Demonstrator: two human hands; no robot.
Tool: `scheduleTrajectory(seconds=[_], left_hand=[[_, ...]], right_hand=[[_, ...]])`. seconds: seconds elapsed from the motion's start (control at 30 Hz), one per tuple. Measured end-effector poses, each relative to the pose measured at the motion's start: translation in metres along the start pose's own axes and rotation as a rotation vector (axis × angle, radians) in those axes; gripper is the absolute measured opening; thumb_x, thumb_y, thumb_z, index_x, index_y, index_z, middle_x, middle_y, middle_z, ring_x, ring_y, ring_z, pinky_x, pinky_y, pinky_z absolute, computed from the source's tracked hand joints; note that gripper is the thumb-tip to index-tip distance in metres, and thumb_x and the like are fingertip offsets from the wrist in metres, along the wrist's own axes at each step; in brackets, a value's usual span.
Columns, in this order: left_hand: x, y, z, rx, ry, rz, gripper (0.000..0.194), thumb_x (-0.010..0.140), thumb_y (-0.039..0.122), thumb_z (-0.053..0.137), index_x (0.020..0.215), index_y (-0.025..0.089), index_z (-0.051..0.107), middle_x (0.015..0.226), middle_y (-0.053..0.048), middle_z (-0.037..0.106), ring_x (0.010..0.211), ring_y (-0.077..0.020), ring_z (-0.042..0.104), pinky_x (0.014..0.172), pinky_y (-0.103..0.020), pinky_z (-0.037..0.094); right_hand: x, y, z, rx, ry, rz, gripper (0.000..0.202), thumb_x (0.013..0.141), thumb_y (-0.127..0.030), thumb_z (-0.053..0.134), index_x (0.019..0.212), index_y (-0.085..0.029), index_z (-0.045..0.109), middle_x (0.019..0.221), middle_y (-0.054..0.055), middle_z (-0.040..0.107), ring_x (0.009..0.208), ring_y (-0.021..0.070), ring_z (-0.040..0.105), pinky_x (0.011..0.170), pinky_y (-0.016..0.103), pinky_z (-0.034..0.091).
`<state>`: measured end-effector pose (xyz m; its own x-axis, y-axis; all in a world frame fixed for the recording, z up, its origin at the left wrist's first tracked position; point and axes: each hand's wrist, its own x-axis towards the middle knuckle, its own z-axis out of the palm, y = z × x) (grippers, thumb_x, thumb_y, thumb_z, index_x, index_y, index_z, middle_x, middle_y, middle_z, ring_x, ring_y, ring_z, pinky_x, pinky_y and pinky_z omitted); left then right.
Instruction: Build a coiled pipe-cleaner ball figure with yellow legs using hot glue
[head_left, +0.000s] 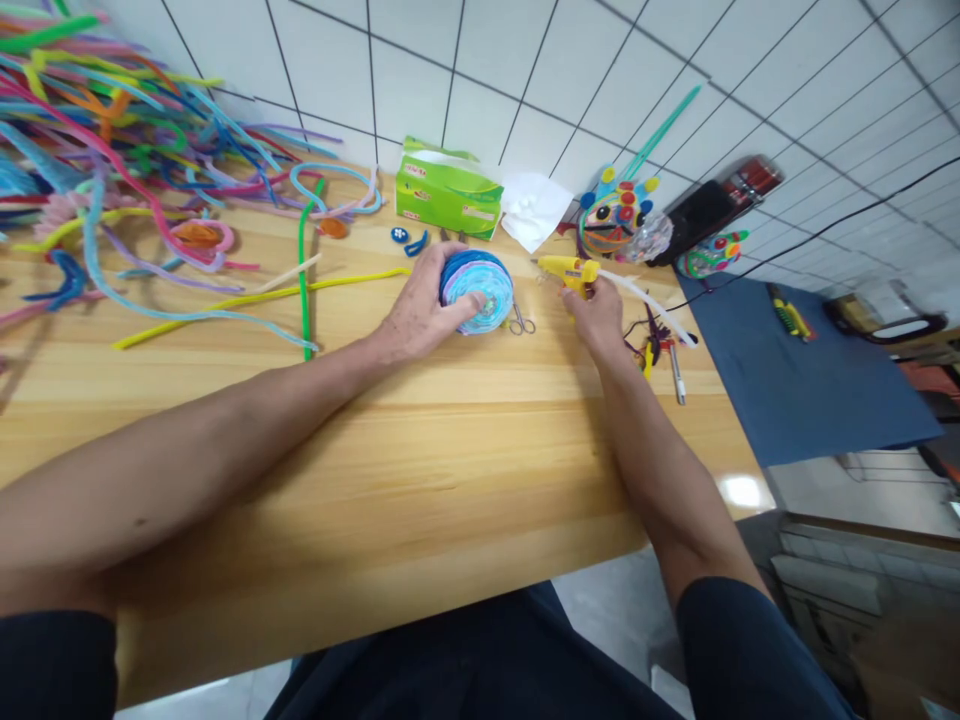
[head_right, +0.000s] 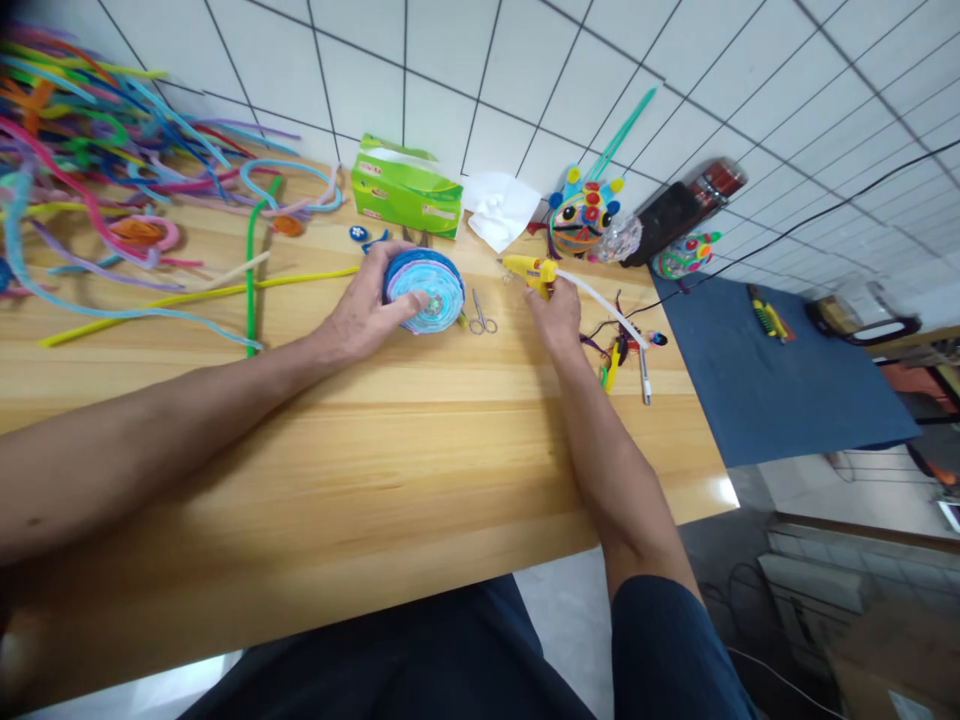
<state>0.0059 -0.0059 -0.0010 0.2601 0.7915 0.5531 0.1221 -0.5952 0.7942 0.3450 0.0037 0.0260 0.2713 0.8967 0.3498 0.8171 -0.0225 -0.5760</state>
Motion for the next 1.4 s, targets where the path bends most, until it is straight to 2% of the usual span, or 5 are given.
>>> scheduleTrajectory(seconds=[0.13,0.27,0.4,0.63,1.4], left_hand=[[-0.001,-0.003,0.000,-0.007,0.007,-0.019,0.076,0.094,0.076,0.078,0.148,0.029,0.055,0.148,-0.013,0.065,0.139,-0.0379,0.064,0.122,-0.070,0.053],[-0.002,-0.004,0.003,-0.016,0.036,-0.072,0.083,0.093,0.079,0.080,0.150,0.025,0.053,0.153,-0.014,0.062,0.142,-0.0376,0.062,0.127,-0.067,0.050],[-0.005,-0.005,0.007,-0.004,0.074,-0.083,0.080,0.095,0.077,0.079,0.149,0.027,0.049,0.153,-0.015,0.061,0.144,-0.0377,0.062,0.128,-0.063,0.051],[-0.006,-0.002,0.003,0.022,0.021,-0.091,0.081,0.097,0.082,0.076,0.149,0.030,0.043,0.153,-0.015,0.059,0.142,-0.0379,0.065,0.122,-0.060,0.057],[-0.007,-0.002,-0.001,-0.037,-0.034,-0.076,0.083,0.097,0.083,0.077,0.150,0.030,0.042,0.155,-0.014,0.057,0.146,-0.0390,0.062,0.123,-0.057,0.056]], right_hand=[[-0.006,-0.012,-0.010,0.205,-0.062,0.032,0.031,0.089,-0.051,0.074,0.104,-0.023,0.069,0.106,0.009,0.080,0.102,0.0296,0.075,0.103,0.054,0.061],[-0.032,-0.031,-0.038,0.658,-0.193,0.005,0.041,0.091,-0.061,0.077,0.115,-0.028,0.069,0.108,0.005,0.082,0.075,0.0213,0.074,0.074,0.040,0.062],[-0.060,-0.055,-0.058,0.776,-0.352,0.036,0.045,0.087,-0.068,0.085,0.098,-0.027,0.072,0.097,0.004,0.082,0.059,0.0147,0.061,0.055,0.033,0.050],[-0.087,-0.080,-0.055,0.818,-0.442,-0.017,0.047,0.087,-0.068,0.090,0.107,-0.029,0.072,0.099,0.002,0.084,0.062,0.0151,0.063,0.057,0.034,0.055],[-0.092,-0.073,-0.042,0.776,-0.480,-0.072,0.048,0.093,-0.074,0.083,0.107,-0.031,0.067,0.098,0.004,0.078,0.075,0.0201,0.065,0.063,0.039,0.059]])
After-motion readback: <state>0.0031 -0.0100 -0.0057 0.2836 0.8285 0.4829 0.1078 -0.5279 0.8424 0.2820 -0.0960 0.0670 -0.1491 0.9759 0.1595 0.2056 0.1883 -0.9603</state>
